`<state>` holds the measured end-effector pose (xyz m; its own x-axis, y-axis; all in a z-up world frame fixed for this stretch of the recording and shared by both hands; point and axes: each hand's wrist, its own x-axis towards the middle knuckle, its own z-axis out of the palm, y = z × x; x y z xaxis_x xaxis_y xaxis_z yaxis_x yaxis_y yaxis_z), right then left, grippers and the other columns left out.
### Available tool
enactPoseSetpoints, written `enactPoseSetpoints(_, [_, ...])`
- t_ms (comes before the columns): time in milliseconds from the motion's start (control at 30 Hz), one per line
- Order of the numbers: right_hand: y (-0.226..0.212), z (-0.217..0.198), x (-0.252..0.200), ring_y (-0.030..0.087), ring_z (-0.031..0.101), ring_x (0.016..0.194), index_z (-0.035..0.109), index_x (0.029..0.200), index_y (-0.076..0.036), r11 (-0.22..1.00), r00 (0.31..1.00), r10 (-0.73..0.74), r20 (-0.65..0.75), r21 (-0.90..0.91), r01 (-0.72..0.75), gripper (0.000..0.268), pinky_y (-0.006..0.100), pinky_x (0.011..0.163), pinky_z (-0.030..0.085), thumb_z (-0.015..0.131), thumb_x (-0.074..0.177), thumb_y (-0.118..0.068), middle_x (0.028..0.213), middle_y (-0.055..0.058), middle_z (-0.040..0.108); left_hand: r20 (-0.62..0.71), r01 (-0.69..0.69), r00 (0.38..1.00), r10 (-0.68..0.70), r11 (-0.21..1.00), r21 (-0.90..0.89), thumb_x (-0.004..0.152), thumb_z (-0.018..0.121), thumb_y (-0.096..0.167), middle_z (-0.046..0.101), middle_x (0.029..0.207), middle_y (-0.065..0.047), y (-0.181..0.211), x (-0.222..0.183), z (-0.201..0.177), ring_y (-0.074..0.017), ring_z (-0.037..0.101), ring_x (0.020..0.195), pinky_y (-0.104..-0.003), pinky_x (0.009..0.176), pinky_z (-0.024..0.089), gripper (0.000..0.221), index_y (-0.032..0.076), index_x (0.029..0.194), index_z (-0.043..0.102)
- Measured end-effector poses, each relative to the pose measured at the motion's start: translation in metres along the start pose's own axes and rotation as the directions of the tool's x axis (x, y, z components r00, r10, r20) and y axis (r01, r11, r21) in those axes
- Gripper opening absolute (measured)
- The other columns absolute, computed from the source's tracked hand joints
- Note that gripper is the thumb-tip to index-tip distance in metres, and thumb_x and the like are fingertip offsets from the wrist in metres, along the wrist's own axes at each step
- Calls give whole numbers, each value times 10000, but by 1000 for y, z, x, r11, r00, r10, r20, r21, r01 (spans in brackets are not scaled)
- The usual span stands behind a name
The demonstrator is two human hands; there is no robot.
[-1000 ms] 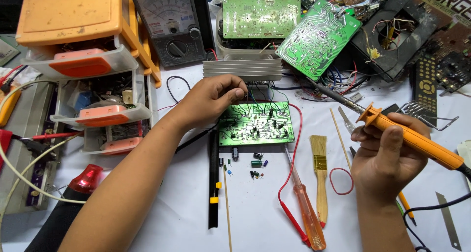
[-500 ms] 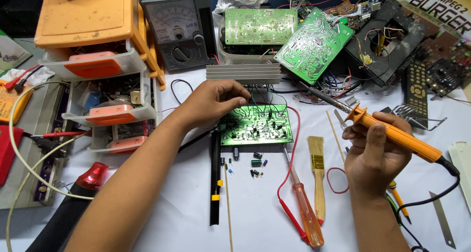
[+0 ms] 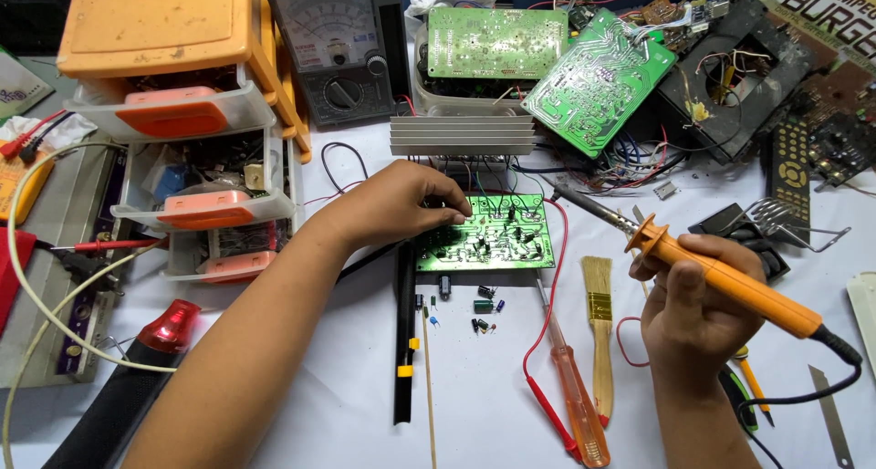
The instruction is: Testing a circuit board with a multimeter and then soldering/desoldering components on a workbench.
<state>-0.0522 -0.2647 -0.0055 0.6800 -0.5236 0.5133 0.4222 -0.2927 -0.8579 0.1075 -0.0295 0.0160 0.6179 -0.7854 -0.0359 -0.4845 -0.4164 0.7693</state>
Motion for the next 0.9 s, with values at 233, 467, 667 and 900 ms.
enactPoseSetpoints(233, [9,-5,-4,253,538,617,396,1033,-17,995,993,-97,66,-15,98,297,295,582,517,512,911,-260,967,128,444,23,-86,996,85,996,21,762,656,152,681,856,12,-7,3,5,-120,634,806,-244,725,485,116,137,871,693])
enactPoseSetpoints(467, [8,-5,-4,246,559,652,392,1041,-20,993,991,-102,80,-52,107,298,277,584,526,508,917,-265,987,119,442,39,-196,980,194,980,29,751,683,163,650,803,-1,-15,6,10,-137,627,735,-246,656,468,98,133,841,709])
enactPoseSetpoints(667, [8,-5,-5,252,558,653,390,1047,-17,994,993,-90,76,-59,95,307,283,587,525,509,916,-268,983,125,443,36,-191,981,190,980,55,752,683,173,648,790,8,-16,6,11,-134,624,720,-250,642,463,94,145,837,710])
enactPoseSetpoints(900, [14,-8,-6,230,544,612,414,1023,-24,998,997,-59,41,6,59,344,264,567,504,547,892,-313,926,102,450,67,-134,989,130,989,69,763,622,122,692,795,30,-9,5,9,-111,649,744,-249,652,471,110,138,837,702])
